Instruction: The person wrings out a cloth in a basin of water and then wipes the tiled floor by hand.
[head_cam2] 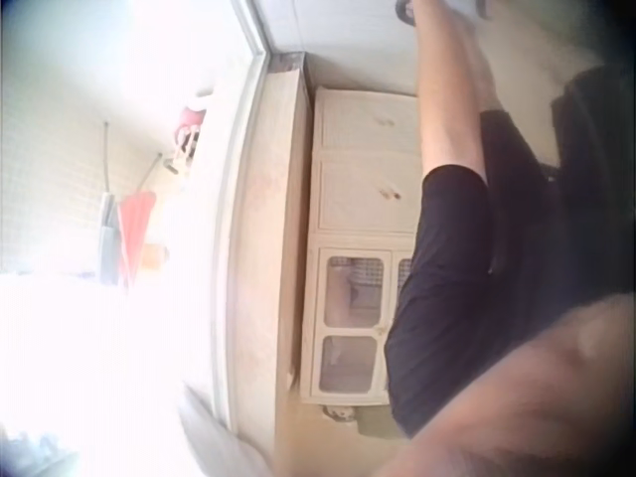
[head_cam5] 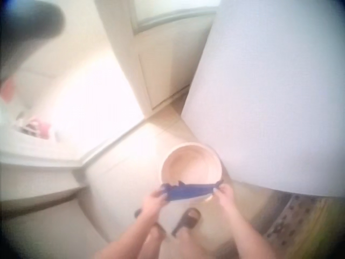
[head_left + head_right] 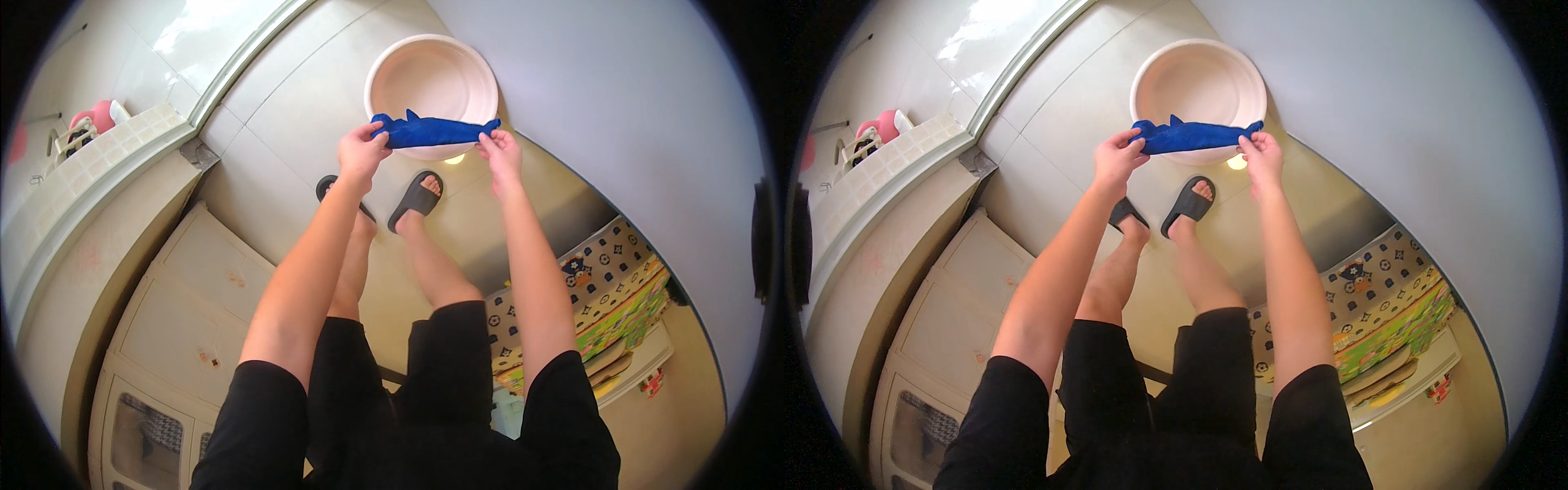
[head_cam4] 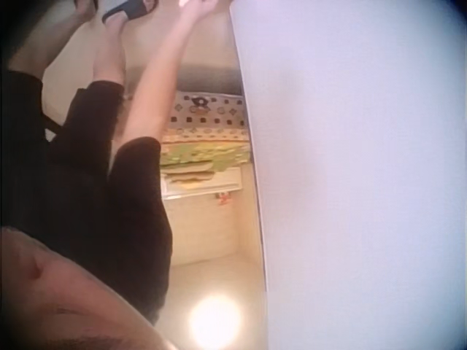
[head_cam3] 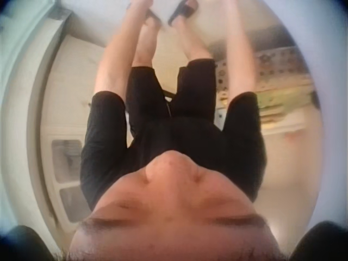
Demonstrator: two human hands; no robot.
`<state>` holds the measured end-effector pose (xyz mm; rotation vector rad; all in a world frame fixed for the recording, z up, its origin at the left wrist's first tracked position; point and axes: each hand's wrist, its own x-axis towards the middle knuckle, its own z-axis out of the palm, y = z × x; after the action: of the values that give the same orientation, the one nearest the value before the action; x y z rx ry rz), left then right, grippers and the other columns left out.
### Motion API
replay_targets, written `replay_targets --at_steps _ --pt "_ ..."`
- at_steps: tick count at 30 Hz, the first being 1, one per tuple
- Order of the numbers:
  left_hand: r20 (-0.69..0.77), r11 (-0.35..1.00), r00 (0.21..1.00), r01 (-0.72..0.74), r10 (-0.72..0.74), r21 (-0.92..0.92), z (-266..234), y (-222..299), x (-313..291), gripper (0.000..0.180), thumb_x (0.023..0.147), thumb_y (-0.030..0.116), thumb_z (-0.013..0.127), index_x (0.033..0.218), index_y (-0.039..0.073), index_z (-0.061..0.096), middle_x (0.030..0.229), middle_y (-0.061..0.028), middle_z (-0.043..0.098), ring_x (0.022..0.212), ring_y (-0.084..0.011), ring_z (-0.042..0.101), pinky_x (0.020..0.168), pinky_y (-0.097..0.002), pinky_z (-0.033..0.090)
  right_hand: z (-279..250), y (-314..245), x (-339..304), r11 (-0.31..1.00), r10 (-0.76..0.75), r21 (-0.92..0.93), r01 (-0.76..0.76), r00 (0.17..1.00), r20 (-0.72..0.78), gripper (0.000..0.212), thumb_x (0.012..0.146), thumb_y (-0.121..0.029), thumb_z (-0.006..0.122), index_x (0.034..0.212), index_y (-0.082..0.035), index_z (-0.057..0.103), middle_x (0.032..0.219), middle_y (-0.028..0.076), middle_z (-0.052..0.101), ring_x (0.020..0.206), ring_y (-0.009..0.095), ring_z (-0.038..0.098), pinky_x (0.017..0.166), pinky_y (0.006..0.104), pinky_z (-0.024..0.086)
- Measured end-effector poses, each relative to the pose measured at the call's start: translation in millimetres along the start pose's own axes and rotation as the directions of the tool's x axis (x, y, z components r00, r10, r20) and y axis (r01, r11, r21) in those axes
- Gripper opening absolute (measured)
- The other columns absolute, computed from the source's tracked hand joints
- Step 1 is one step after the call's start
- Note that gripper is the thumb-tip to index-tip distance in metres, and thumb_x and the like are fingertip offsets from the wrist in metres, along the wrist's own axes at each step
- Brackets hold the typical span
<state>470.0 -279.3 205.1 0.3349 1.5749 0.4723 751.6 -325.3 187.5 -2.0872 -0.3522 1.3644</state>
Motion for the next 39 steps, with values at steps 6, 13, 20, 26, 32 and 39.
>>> replay_targets --at_steps 6,13,20,26,32,39 --pt "0.211 0.743 0.963 -0.266 0.169 0.615 -8.2 -11.3 29.6 0.039 0.087 0.024 0.081 0.119 0.002 0.077 0.082 -0.0029 0.073 0.075 -0.0113 0.068 0.071 -0.0289 0.056 7.9 27.8 33.0 0.980 -0.184 -0.074 0.186 0.982 0.032 0.020 0.099 -0.014 0.073 0.111 -0.005 0.059 0.086 0.002 0.067 0.074 0.011 0.066 0.069 0.0259 0.052" --pt "0.284 0.382 0.872 -0.439 0.399 0.813 14.0 -49.6 123.3 0.030 0.088 0.031 0.076 0.105 0.007 0.080 0.088 -0.0137 0.078 0.083 -0.0303 0.076 0.079 -0.0411 0.060 10.2 71.1 107.0 0.837 -0.404 -0.385 0.388 0.914 0.042 0.017 0.095 -0.015 0.075 0.103 -0.005 0.066 0.080 0.006 0.069 0.070 0.017 0.065 0.069 0.0337 0.053" --pt "0.500 -0.085 0.758 -0.515 0.419 0.853 43.8 -52.9 201.9 0.028 0.087 0.024 0.071 0.111 0.012 0.077 0.099 -0.0142 0.076 0.093 -0.0348 0.073 0.086 -0.0446 0.059 21.1 88.6 166.8 0.454 -0.547 -0.688 0.566 0.787 0.286 0.018 0.089 -0.011 0.073 0.107 -0.007 0.069 0.098 0.013 0.073 0.087 0.032 0.071 0.077 0.0435 0.057" --pt "0.899 -0.447 0.437 -0.810 -0.027 0.380 68.2 -58.6 231.3 0.040 0.086 0.028 0.074 0.125 0.019 0.073 0.146 -0.0067 0.059 0.129 -0.0269 0.059 0.102 -0.0426 0.054 45.7 89.4 211.3 -0.149 -0.253 -0.368 0.918 0.324 0.911 0.040 0.085 -0.016 0.076 0.124 -0.009 0.069 0.124 0.011 0.070 0.118 0.030 0.064 0.097 0.0417 0.053" --pt "0.776 -0.750 0.601 -0.601 -0.194 0.278 88.5 -77.6 248.6 0.085 0.083 0.042 0.080 0.159 0.027 0.043 0.165 -0.0057 0.038 0.152 -0.0270 0.037 0.113 -0.0484 0.046 58.4 109.3 227.5 -0.356 -0.116 -0.379 0.854 0.362 0.925 0.063 0.085 -0.020 0.077 0.143 -0.006 0.059 0.151 0.008 0.056 0.132 0.024 0.057 0.099 0.0387 0.053" --pt "0.838 -0.697 0.546 -0.604 -0.008 0.387 79.3 -86.2 261.1 0.045 0.092 0.020 0.067 0.136 0.024 0.063 0.143 -0.0053 0.060 0.117 -0.0269 0.067 0.090 -0.0427 0.060 59.3 109.9 243.9 -0.457 -0.163 -0.341 0.822 0.300 0.940 0.019 0.087 -0.009 0.066 0.106 -0.005 0.069 0.123 0.008 0.067 0.112 0.025 0.067 0.081 0.0405 0.059"
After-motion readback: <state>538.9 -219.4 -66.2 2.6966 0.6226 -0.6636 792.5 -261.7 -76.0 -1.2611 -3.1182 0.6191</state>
